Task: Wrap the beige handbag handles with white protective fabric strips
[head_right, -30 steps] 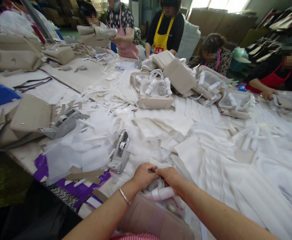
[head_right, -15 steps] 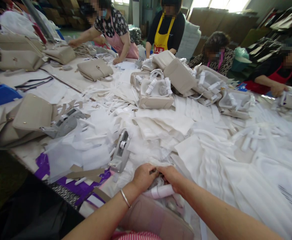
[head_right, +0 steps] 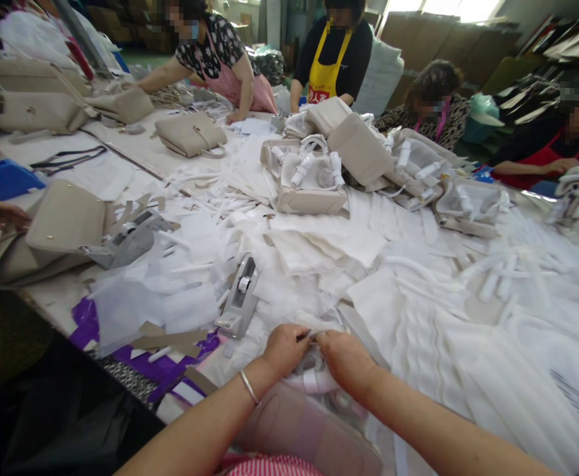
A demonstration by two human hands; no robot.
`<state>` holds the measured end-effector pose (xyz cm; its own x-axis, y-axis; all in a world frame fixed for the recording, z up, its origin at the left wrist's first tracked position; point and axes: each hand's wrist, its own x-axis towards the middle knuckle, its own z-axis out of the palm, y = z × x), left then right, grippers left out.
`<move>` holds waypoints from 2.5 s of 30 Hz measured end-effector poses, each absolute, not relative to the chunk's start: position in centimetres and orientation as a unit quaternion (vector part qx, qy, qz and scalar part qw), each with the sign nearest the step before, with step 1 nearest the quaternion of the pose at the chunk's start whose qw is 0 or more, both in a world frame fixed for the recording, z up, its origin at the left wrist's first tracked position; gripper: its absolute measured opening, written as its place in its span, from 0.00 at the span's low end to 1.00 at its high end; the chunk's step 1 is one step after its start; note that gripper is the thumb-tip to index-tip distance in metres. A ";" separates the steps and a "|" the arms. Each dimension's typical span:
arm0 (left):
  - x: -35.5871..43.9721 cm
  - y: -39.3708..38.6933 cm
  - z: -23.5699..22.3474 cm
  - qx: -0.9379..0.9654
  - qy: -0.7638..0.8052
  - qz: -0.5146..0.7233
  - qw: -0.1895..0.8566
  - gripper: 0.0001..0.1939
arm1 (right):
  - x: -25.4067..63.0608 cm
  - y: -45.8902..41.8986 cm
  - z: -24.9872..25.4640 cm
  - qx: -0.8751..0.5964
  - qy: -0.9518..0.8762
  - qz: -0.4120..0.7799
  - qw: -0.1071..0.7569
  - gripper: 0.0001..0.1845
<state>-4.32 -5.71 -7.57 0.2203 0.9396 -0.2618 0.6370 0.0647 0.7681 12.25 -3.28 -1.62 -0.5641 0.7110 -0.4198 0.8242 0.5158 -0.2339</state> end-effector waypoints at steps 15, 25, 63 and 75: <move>-4.9 -5.6 -8.2 0.674 0.600 0.167 0.397 0.15 | 10.4 0.5 -2.3 0.352 0.891 -0.263 0.117 0.12; -5.2 -6.1 -8.5 0.651 0.584 0.180 0.451 0.12 | 10.5 -0.7 -3.3 0.409 0.860 -0.304 0.029 0.12; -5.5 -5.9 -8.1 0.715 0.454 0.290 0.445 0.12 | 11.3 1.1 -1.7 0.590 0.615 -0.479 0.209 0.03; -5.0 -6.1 -7.8 0.652 0.496 0.321 0.476 0.05 | 11.9 0.7 -2.5 0.574 0.637 -0.486 0.173 0.03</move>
<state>-5.04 -6.06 -7.82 0.3013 0.9520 -0.0539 0.3416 -0.0550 0.9383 11.94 0.71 -2.50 -0.2819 0.5618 -0.7778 0.8986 -0.1295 -0.4193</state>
